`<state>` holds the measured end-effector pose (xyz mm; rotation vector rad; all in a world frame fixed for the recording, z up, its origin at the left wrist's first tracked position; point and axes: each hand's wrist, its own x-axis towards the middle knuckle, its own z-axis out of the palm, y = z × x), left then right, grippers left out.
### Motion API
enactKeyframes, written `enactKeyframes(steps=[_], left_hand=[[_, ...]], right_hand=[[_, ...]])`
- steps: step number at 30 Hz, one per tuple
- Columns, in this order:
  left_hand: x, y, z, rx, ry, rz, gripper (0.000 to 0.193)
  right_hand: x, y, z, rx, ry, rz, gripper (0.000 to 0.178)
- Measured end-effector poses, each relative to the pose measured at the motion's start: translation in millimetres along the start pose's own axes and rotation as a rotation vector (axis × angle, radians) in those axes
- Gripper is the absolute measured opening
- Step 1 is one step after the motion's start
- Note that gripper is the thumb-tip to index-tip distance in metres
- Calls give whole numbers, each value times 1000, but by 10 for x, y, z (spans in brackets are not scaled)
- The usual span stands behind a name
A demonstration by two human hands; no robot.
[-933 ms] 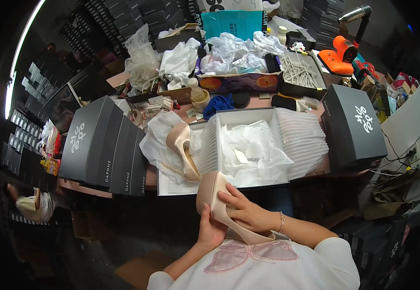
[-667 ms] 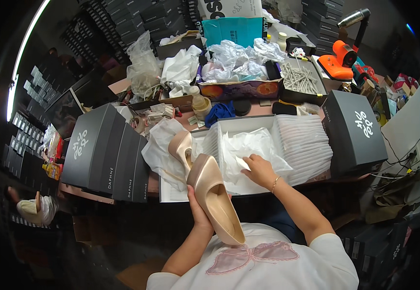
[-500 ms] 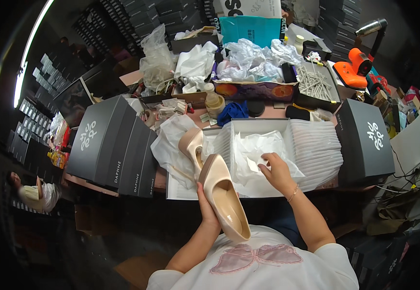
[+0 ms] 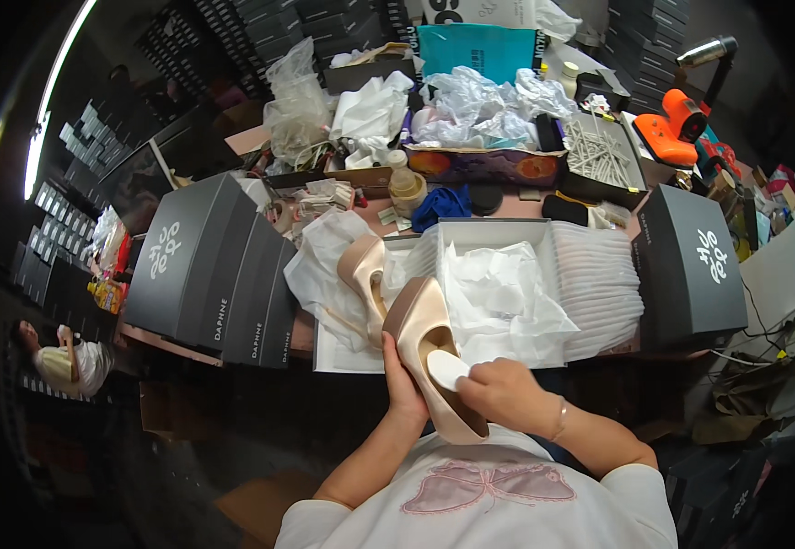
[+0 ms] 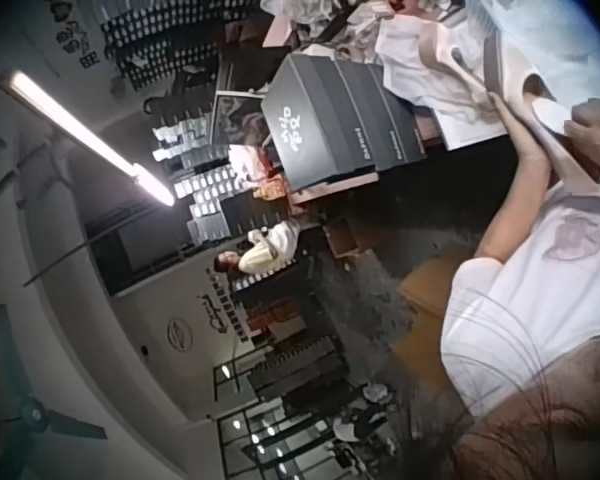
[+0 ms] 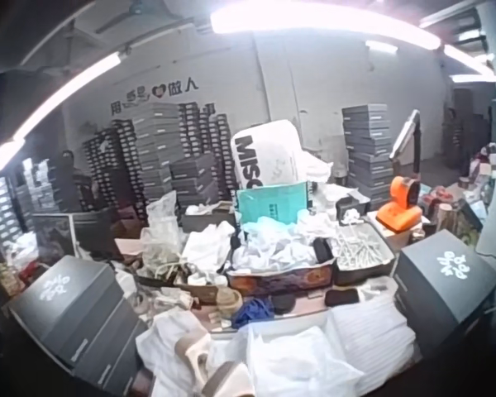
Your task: Packing high-heeled shoes into boxes, including wrapping them in tissue paper and adding silica gel.
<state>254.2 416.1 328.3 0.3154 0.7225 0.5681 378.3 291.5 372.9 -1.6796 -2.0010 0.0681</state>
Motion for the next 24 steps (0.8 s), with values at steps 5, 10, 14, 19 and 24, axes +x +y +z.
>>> enactKeyframes(steps=[5,10,14,19,24], left_hand=[[-284,-212,109,15,19,-39,66],[-236,-98,-79,-52,-35,-132,77],[-153,-64,-23,-120,-87,-181,80],[-143,4,-38,-165,-91,-161,79],[-197,6,5,-146,-76,-159,77]], right_hand=[[166,236,430,-68,26,66,13],[211,687,168,-44,136,454,28],[-182,1683,807,-490,-211,469,20],[-369,1718,965,-503,-46,390,13],[-327,1676,996,-419,-117,504,11]])
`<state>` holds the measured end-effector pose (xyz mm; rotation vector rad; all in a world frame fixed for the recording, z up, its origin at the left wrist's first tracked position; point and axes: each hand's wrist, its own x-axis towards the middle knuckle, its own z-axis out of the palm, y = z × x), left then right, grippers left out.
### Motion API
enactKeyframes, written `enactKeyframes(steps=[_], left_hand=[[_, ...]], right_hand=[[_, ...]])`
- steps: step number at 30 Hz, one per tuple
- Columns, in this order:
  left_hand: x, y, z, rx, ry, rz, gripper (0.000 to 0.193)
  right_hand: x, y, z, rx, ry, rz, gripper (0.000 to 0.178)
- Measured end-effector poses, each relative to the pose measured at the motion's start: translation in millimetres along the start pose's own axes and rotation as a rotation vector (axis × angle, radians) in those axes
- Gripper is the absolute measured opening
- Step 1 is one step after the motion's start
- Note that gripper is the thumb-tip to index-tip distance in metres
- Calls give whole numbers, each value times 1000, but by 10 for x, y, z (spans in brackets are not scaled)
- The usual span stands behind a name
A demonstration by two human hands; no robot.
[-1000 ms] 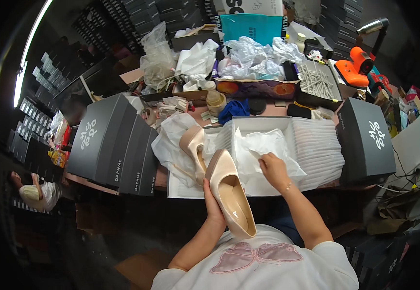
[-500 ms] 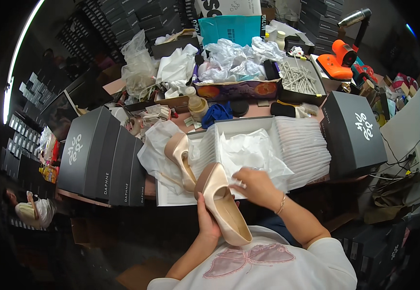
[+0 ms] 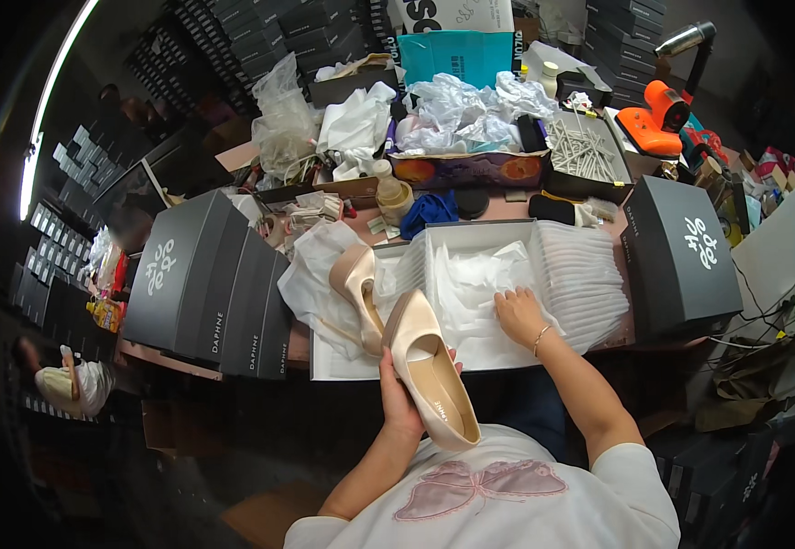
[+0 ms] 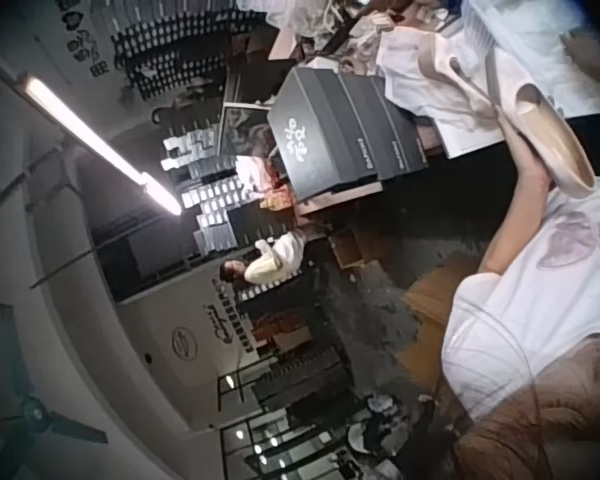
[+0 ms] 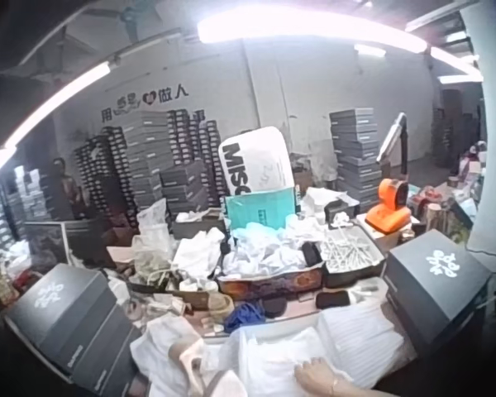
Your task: Packing high-heeled shoes into boxes, including wrapping them in tissue paper and adding silica gel.
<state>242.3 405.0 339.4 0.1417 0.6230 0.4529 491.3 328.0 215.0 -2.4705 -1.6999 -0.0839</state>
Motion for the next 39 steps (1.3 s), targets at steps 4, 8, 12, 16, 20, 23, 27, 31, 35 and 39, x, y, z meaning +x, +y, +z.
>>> enactKeyframes(steps=[4,8,12,16,20,23,27,31,35,39], left_hand=[[24,-3,-50,45,-27,12,80],[35,-5,-5,33,5,11,79],[35,-4,-17,65,11,47,74],[-20,-143,150,136,54,79,69],[-98,-315,125,142,70,147,71],[-174,-204,88,214,70,128,72],[-146,-200,-12,213,29,137,75],[-121,-416,45,262,16,179,77],[-133,-297,-7,242,42,167,75],[-222,-177,105,242,58,229,75]], right_hand=[[4,80,-213,23,-15,-10,10],[-28,-22,-538,249,92,-39,9],[-144,-814,-1639,792,220,-206,17],[-102,-1107,-1351,405,306,-423,18],[80,-1239,-1257,403,376,-303,25],[31,-1389,-1258,435,242,-174,72],[-53,-1302,-1397,617,-227,-24,84],[18,-1324,-1228,774,134,-109,87],[104,-1232,-1119,717,28,-202,99],[-88,-1224,-1490,577,113,-121,74]])
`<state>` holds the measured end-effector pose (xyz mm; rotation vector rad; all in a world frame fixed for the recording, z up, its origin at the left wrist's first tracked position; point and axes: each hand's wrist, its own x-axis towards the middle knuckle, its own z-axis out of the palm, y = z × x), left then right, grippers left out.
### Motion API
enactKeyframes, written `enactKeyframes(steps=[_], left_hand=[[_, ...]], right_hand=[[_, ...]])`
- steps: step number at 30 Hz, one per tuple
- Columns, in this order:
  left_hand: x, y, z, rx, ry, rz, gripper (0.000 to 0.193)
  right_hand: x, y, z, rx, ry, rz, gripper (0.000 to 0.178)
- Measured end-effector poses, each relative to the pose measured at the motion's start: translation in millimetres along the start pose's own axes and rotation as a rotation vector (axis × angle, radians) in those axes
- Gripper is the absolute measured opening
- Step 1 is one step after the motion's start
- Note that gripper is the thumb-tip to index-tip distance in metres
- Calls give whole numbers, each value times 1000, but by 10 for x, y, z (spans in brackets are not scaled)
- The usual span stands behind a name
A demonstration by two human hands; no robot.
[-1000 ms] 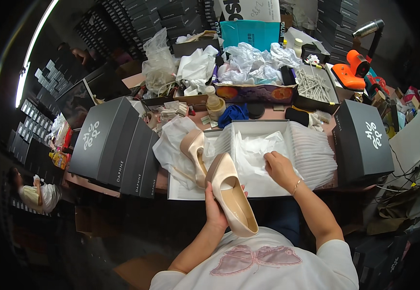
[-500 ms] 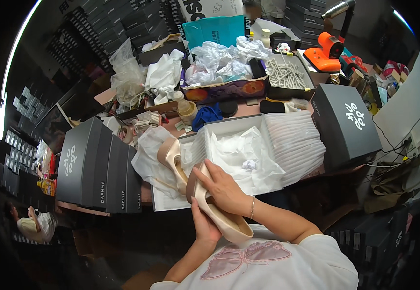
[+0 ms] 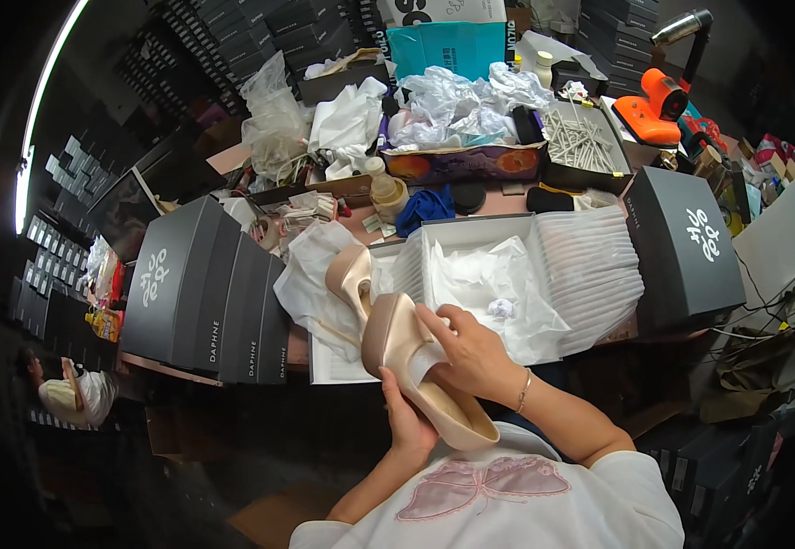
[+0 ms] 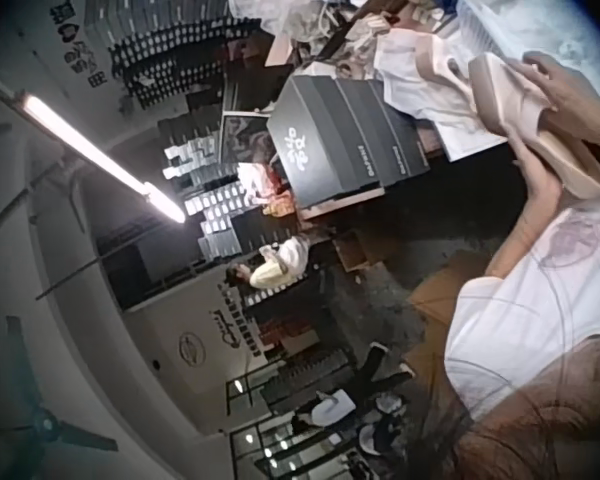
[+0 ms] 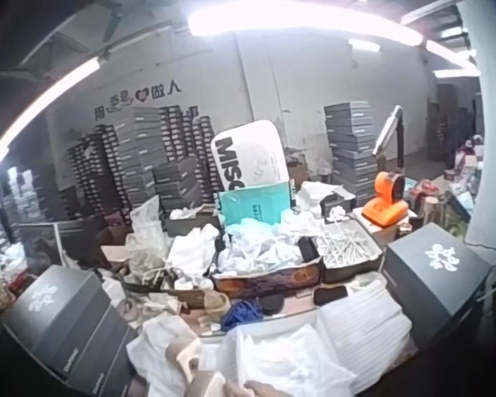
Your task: Packing high-heeled shoes into boxes, including wrapping them in tissue paper and adding silica gel.
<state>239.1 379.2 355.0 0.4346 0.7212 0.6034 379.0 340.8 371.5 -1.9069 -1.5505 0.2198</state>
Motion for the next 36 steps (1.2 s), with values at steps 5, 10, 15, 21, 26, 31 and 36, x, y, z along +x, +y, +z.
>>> enactKeyframes(steps=[5,10,15,21,26,31,36], left_hand=[[20,14,-8,88,-37,64,75],[-39,-137,-55,72,12,60,75],[-48,-358,-121,90,-53,94,76],[64,-373,-151,117,-52,111,76],[89,-53,-39,-10,-80,-19,74],[-68,-192,98,63,-17,-53,73],[90,67,-73,-17,-49,6,78]], right_hand=[[-107,-24,159,75,90,-25,21],[-97,-7,226,58,177,-35,21],[37,118,305,44,397,-18,52],[101,152,282,375,76,64,96],[-53,169,-46,413,-36,-47,96],[125,243,78,435,-62,-124,87],[150,555,-264,706,-213,76,70]])
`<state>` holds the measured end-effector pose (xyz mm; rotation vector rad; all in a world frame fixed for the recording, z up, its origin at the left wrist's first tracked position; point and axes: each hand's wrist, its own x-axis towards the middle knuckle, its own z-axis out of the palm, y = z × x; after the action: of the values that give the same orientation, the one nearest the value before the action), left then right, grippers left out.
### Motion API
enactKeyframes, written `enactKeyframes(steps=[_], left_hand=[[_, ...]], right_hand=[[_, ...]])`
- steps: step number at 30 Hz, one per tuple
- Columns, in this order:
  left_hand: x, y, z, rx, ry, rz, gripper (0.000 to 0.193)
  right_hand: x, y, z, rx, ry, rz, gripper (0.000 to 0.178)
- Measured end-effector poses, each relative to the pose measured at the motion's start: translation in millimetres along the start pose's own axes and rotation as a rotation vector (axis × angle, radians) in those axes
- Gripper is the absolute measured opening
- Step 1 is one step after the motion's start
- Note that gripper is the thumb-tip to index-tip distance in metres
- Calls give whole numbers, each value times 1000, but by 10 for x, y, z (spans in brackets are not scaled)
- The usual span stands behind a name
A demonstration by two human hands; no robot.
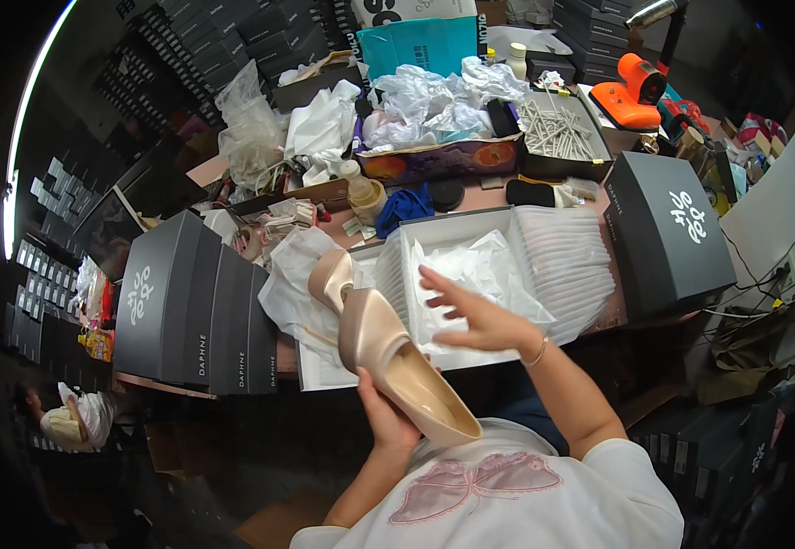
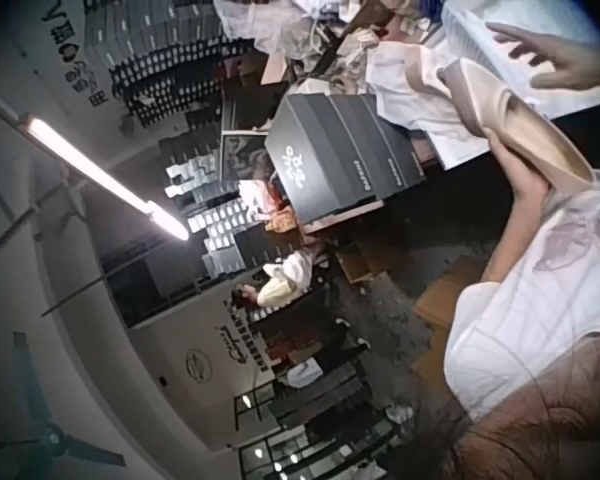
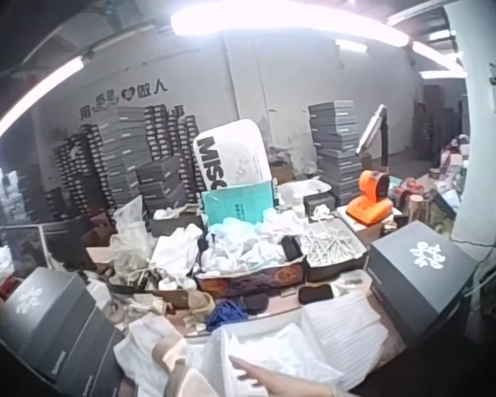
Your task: Packing high-heeled shoes into boxes, including wrapping them in tissue paper and adding silica gel.
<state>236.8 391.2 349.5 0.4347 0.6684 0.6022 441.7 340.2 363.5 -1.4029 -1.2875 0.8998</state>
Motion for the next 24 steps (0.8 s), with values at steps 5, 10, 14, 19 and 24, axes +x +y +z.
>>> enactKeyframes(steps=[5,10,14,19,24], left_hand=[[29,74,-8,-47,-27,-41,77],[86,96,-70,-114,-82,-146,77],[80,120,-63,-109,-86,-150,70],[75,11,-8,-55,-88,-90,69],[66,-7,-24,5,-86,-150,68]], right_hand=[[108,1447,-293,-1159,-209,415,20],[43,923,-177,-1016,161,280,23],[-142,-178,35,-83,48,-84,34],[-146,-2,520,-734,5,-458,31],[-61,16,482,-854,228,-430,38]])
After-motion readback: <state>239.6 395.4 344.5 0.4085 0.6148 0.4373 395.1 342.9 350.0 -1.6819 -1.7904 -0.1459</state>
